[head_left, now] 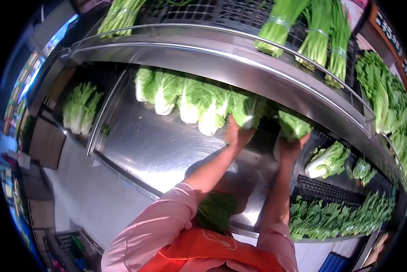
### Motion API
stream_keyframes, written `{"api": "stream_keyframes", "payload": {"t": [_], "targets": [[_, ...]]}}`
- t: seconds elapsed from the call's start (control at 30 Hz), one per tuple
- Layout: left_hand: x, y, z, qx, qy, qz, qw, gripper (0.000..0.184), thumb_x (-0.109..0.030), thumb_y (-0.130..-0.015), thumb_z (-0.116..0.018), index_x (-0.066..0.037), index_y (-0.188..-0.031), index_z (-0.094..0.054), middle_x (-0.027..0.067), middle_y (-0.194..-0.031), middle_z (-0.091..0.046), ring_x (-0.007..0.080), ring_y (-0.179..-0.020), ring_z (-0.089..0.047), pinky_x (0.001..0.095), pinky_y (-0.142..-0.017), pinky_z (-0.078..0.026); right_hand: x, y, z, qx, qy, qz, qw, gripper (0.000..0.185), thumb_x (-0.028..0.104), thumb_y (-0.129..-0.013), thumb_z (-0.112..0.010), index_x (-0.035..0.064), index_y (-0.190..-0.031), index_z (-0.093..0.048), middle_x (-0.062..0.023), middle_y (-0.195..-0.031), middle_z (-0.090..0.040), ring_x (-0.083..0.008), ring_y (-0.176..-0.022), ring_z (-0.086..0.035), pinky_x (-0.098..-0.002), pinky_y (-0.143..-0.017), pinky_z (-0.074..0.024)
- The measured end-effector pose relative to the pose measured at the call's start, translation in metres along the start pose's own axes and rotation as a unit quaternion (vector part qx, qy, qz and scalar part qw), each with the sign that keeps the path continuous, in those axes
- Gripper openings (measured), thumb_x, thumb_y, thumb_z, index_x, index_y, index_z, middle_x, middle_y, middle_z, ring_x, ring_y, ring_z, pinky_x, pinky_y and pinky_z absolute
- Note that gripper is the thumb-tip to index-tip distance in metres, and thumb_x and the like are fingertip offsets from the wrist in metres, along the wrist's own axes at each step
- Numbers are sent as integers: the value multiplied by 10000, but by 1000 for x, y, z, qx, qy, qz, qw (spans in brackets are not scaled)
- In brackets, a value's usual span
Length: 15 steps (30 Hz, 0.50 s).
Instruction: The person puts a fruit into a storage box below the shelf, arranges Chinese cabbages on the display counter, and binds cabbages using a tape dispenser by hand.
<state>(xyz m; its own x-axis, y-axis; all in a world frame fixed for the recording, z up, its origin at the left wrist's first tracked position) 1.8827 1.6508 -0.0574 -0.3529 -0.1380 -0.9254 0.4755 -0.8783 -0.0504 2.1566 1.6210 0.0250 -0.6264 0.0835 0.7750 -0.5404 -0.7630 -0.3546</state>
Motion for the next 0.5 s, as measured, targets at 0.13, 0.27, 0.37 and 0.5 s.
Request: {"api": "stream_keyframes", "payload": {"t": [0.13, 0.27, 0.37, 0.5], "targets": [[-10, 10, 3, 57, 162, -27, 985, 887, -221, -531, -804, 9, -1258, -350, 199, -1085, -565, 326, -1011, -551, 393, -854, -452, -39, 5, 20, 7, 5, -83, 996, 950, 163, -568, -771, 19, -1365, -274, -186, -1193, -521, -338, -1037, -553, -409, -854, -460], [-15, 37, 32, 203, 277, 28, 939, 837, -99, -542, -793, 13, -1256, -372, 150, -1156, -529, 254, -1079, -510, 336, -922, -415, -42, 49, 39, 117, -347, -207, 908, 798, -19, -659, -713, 5, -1351, -316, -202, -1217, -496, -301, -1077, -531, -397, -904, -464], [-22, 69, 96, 362, 284, 114, 880, 867, 52, -559, -758, -8, -1319, -344, 122, -1211, -511, 235, -1136, -478, 341, -972, -385, -38, 90, 69, 110, -367, -246, 890, 810, -74, -684, -673, 13, -1383, -274, -212, -1270, -463, -322, -1114, -513, -407, -955, -443], [31, 74, 198, 451, 228, 86, 858, 906, -18, -584, -785, 3, -1352, -305, 134, -1245, -483, 223, -1147, -473, 330, -995, -369, -6, 136, 89, 173, -354, -153, 906, 914, -67, -595, -712, 20, -1391, -272, -171, -1306, -438, -287, -1176, -462, -385, -1012, -371]]}}
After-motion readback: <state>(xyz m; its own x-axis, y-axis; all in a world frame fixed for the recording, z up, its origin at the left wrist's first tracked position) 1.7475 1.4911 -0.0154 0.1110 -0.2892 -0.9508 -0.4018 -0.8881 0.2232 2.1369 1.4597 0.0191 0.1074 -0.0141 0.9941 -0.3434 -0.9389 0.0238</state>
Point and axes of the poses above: each hand's wrist, its own y-axis away from the middle knuckle, its own z-axis out of the back of the hand, x = y × z, the point moved 10 cm from there along -y, towards the middle knuckle
